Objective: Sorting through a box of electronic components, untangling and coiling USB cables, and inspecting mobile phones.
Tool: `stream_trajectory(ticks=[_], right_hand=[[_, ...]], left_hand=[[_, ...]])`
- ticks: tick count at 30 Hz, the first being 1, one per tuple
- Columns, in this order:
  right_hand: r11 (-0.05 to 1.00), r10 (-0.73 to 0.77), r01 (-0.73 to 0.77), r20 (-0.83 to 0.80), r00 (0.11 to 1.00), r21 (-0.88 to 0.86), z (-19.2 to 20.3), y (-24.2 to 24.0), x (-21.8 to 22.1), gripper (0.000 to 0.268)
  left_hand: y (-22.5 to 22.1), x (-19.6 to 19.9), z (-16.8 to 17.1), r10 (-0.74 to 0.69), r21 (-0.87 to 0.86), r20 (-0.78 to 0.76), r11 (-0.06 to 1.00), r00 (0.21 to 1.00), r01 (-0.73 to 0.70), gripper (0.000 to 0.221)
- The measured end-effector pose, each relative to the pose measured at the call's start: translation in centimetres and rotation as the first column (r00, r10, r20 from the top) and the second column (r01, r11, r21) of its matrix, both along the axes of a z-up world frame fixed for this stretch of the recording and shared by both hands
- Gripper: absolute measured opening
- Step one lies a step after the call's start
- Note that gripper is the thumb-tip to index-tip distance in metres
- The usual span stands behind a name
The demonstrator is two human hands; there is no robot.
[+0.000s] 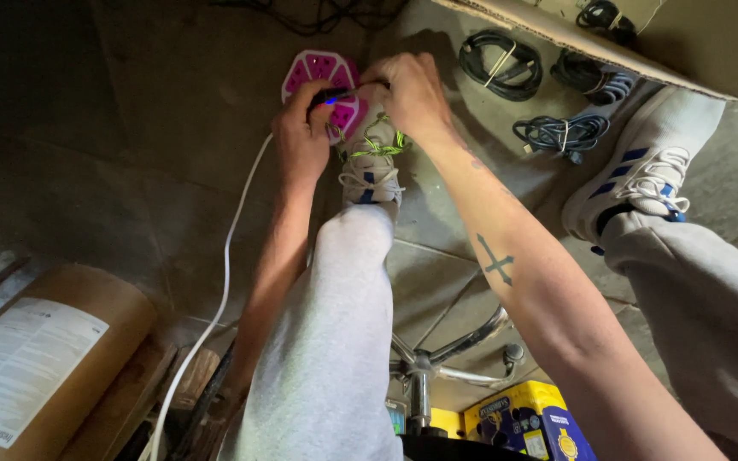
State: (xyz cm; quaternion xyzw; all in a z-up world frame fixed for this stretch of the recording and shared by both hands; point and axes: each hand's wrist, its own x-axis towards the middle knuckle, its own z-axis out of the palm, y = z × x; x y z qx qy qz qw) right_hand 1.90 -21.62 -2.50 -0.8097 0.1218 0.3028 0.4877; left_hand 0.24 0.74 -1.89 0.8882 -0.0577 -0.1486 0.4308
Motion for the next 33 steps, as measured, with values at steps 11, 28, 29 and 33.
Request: stream_trajectory(ticks=[11, 28, 29, 33], right_hand=[[0.999, 0.005, -0.011, -0.160, 0.987, -0.034, 2.5, 1.0, 1.4, 0.030], [0.990, 0.125, -0.141, 0.307, 0.943, 0.029, 26.3, -7.0, -2.8, 0.028], [0.919, -0.038, -0.060, 0.239, 0.970, 0.389, 26.5, -7.0, -3.7, 0.040], [0.604, -0.092, -0.018, 0.092, 0.991, 0.797, 37.2, -8.0, -6.6, 0.074]], left_hand=[[0.3, 0.6, 0.0, -0.033, 0.026, -0.015, 0.999, 0.999, 0.033, 0.029], [-4.7, 0.7, 24.3, -0.077, -0.259, -0.221, 0.966, 0.972, 0.017, 0.016], [-5.7, 1.0, 28.4, -0.129, -0.229, -0.218, 0.970, 0.967, 0.078, 0.015], [-9.0, -0.6, 43.0, -0.226, -0.232, -0.093, 0.952, 0.970, 0.199, 0.025]])
